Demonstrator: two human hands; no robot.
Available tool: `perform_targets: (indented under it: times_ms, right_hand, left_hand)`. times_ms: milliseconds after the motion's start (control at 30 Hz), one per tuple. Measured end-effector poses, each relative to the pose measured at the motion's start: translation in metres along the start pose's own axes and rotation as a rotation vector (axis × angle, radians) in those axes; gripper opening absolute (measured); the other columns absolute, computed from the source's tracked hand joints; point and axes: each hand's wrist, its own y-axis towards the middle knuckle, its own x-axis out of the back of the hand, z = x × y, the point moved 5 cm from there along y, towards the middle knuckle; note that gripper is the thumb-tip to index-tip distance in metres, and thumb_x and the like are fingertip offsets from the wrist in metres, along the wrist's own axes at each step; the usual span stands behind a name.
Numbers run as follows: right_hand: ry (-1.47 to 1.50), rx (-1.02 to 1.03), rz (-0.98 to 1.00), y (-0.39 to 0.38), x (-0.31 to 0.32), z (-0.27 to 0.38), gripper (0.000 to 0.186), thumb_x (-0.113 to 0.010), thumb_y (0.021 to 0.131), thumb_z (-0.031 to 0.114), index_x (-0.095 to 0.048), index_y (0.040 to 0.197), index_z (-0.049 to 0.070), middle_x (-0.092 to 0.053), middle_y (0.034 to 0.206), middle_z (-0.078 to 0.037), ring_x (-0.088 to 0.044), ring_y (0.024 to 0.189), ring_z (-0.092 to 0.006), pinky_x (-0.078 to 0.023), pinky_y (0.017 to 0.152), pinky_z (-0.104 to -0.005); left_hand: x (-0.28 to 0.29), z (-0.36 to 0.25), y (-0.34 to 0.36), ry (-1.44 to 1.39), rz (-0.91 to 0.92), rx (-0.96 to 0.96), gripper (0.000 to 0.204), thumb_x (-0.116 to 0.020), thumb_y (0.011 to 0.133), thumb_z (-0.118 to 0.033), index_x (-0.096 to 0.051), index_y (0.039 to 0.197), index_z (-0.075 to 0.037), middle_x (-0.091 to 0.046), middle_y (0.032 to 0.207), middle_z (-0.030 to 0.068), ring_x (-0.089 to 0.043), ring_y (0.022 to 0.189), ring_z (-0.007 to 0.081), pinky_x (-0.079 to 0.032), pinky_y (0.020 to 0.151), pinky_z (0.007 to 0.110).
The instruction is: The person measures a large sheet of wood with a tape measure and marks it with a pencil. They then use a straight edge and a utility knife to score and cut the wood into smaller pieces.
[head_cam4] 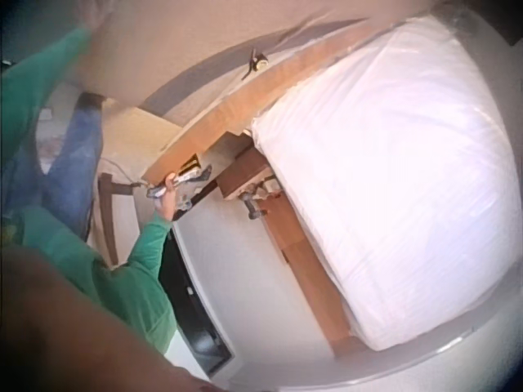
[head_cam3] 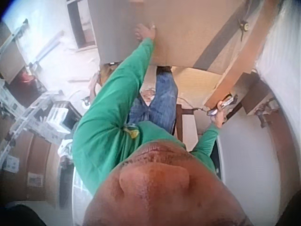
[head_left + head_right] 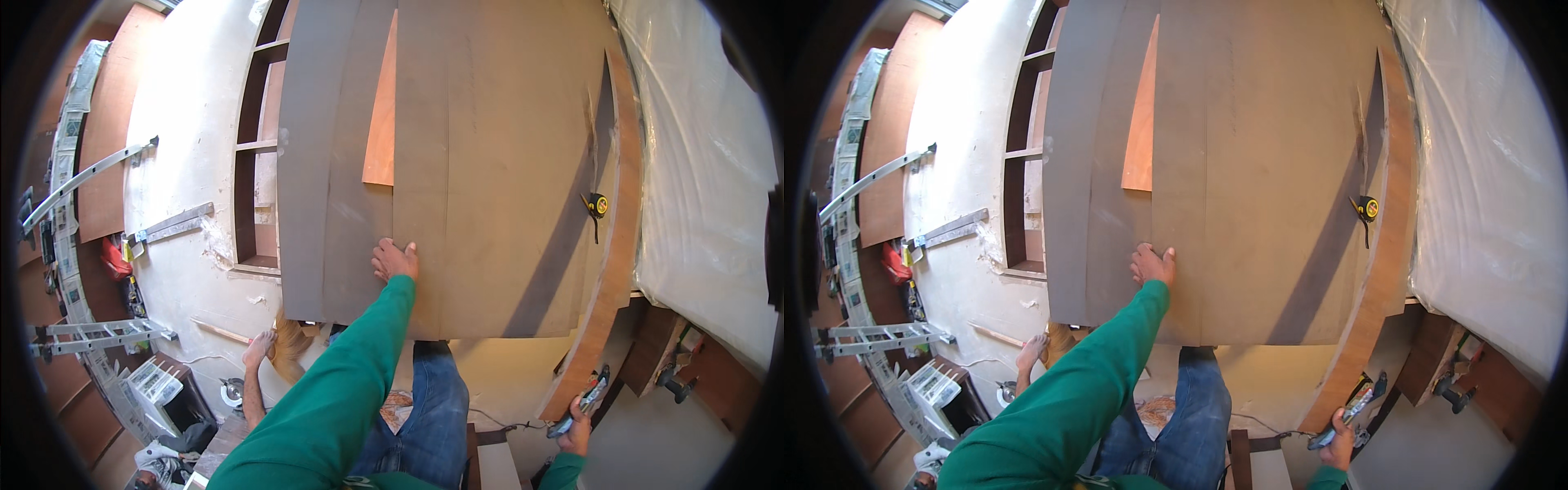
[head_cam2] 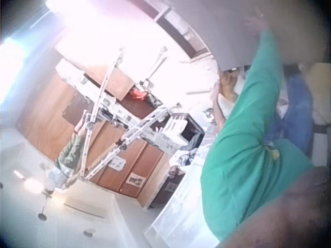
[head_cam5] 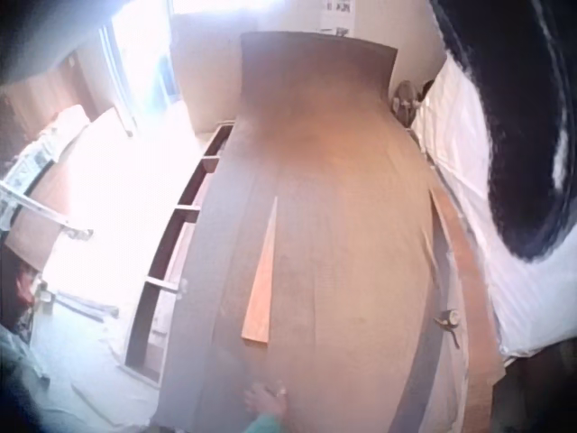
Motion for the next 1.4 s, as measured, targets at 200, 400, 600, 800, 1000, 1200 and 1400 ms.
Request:
perform_targets:
  times_ms: [200,400,600,800,1000,1200,1400]
  right_hand:
    - [0.181,-0.051,0.018,-0.054,-0.122,-0.034,0.022,-0.073,0.099,0.020,-0.064,0.115,0.007,-0.068,0.104,-0.003,-0.066,0.098,-0.0176,-0.054,0.093,-0.0384]
    - [0.278,-0.165,0.149,-0.060,-0.189,-0.068,0.035,-0.070,0.100,0.024,-0.060,0.127,0.004,-0.069,0.120,-0.009,-0.068,0.111,-0.0254,-0.053,0.105,-0.0452]
    - [0.229,-0.169,0.131,-0.047,-0.198,-0.091,0.035,-0.073,0.099,0.028,-0.061,0.125,0.009,-0.070,0.114,-0.006,-0.070,0.100,-0.0244,-0.057,0.086,-0.0432]
    - [0.179,-0.160,0.127,-0.014,-0.170,-0.115,0.020,-0.073,0.099,0.022,-0.064,0.112,0.010,-0.065,0.100,0.001,-0.065,0.096,-0.0172,-0.053,0.086,-0.0395]
    - [0.203,-0.163,0.061,0.009,-0.157,-0.110,0.012,-0.077,0.095,0.013,-0.066,0.096,0.010,-0.056,0.088,0.007,-0.052,0.084,-0.0073,-0.042,0.078,-0.0263]
    - [0.153,-0.136,0.056,0.035,-0.117,-0.113,0.013,-0.077,0.096,0.017,-0.067,0.097,0.010,-0.055,0.088,0.006,-0.053,0.084,-0.0084,-0.044,0.079,-0.0281]
    - [0.115,-0.206,0.019,0.039,-0.108,-0.099,0.020,-0.078,0.096,0.028,-0.063,0.101,0.016,-0.056,0.092,0.003,-0.059,0.085,-0.0144,-0.052,0.067,-0.0380]
  left_hand:
    - [0.015,0.021,0.057,-0.291,0.583,-0.158,0.052,-0.082,0.086,-0.033,-0.057,0.122,-0.006,-0.059,0.124,0.0172,-0.052,0.120,0.0397,-0.043,0.102,0.050]
    - [0.078,-0.039,0.147,-0.315,-0.120,-0.572,0.046,-0.075,0.093,-0.029,-0.056,0.122,0.001,-0.057,0.126,0.0244,-0.054,0.117,0.0401,-0.045,0.101,0.048]
    - [0.063,-0.085,0.157,-0.264,-0.020,-0.377,0.042,-0.077,0.092,-0.026,-0.055,0.120,-0.004,-0.058,0.119,0.0202,-0.062,0.104,0.0401,-0.051,0.091,0.048]
    - [0.037,-0.086,0.104,-0.152,-0.031,-0.200,0.038,-0.078,0.091,-0.025,-0.055,0.117,-0.008,-0.059,0.114,0.0170,-0.064,0.106,0.0400,-0.052,0.088,0.050]
    - [0.009,-0.067,0.081,-0.011,-0.009,-0.211,0.028,-0.076,0.093,-0.026,-0.059,0.109,-0.010,-0.064,0.108,0.0142,-0.066,0.102,0.0375,-0.053,0.085,0.050]
    - [0.010,-0.060,0.087,-0.182,-0.028,-0.319,0.014,-0.075,0.091,-0.016,-0.065,0.097,-0.008,-0.070,0.097,0.0104,-0.069,0.092,0.0311,-0.053,0.079,0.047]
    - [0.023,-0.062,0.090,-0.292,-0.159,-0.178,0.015,-0.078,0.089,-0.014,-0.066,0.093,-0.007,-0.074,0.092,0.0123,-0.071,0.085,0.0311,-0.054,0.078,0.044]
